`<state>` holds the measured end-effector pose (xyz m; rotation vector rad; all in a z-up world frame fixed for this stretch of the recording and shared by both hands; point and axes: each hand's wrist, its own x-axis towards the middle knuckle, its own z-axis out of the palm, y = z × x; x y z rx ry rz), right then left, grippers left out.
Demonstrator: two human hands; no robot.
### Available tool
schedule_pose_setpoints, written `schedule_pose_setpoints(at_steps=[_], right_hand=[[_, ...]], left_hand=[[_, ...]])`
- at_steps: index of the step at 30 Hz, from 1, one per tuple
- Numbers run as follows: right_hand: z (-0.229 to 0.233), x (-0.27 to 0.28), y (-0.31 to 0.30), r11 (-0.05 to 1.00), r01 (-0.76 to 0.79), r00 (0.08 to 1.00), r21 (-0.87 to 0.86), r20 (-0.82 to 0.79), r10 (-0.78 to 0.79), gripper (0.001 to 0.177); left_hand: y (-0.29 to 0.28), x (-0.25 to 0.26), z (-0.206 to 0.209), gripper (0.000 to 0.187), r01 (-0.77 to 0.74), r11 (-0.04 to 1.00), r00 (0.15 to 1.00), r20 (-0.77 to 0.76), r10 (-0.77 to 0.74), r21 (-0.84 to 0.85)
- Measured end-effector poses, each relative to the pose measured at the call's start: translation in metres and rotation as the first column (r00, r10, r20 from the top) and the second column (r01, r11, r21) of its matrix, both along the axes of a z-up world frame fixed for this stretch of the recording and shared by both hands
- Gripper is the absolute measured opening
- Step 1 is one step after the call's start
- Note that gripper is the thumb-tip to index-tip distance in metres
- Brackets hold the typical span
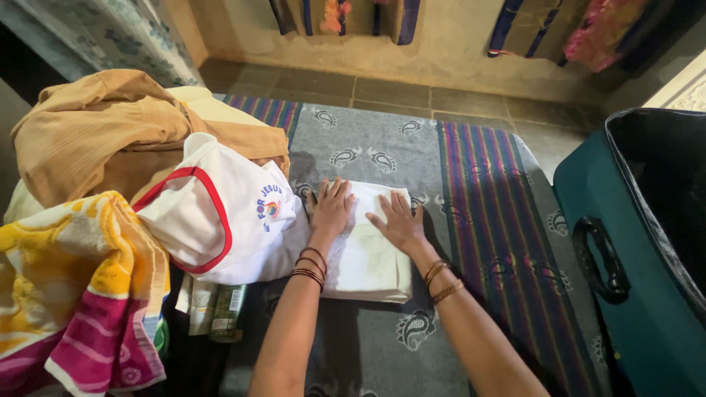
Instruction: The person opens a suitcase on a bed and removes clothes and toiletries one by one, placing them on the bed. The person then folds a white shirt on the bed.
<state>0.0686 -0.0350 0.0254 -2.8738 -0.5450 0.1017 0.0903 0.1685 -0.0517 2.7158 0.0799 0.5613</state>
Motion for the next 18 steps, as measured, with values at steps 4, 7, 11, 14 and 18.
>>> schedule_pose_setpoints(at_steps=[4, 7, 11, 14, 18], right_hand=[[-0.006, 0.019, 0.009, 0.99, -0.013, 1.0, -0.14, -0.023, 0.01, 0.081], [-0.01, 0.029, 0.037, 0.976, -0.094, 0.983, -0.194, 0.138, 0.122, 0.068], [-0.032, 0.032, 0.063, 0.971, -0.229, 0.966, -0.062, 0.107, 0.234, 0.059], [-0.047, 0.041, 0.053, 0.99, -0.14, 0.982, -0.032, 0.123, 0.143, 0.061], [-0.05, 0.065, 0.006, 0.994, 0.105, 0.992, -0.04, 0.08, -0.102, 0.066]], left_hand=[[0.013, 0.017, -0.029, 0.048, 0.035, 0.993, 0.999, 0.037, -0.031, -0.11], [0.019, 0.029, -0.042, 0.053, 0.084, 0.945, 0.996, 0.064, -0.067, -0.317], [0.019, 0.032, -0.044, 0.053, 0.013, 0.984, 0.999, 0.04, -0.006, -0.175], [0.015, 0.026, -0.041, 0.052, -0.045, 0.997, 0.997, 0.062, 0.048, -0.056], [0.014, 0.023, -0.034, 0.053, -0.043, 0.999, 0.997, 0.058, 0.044, -0.02]])
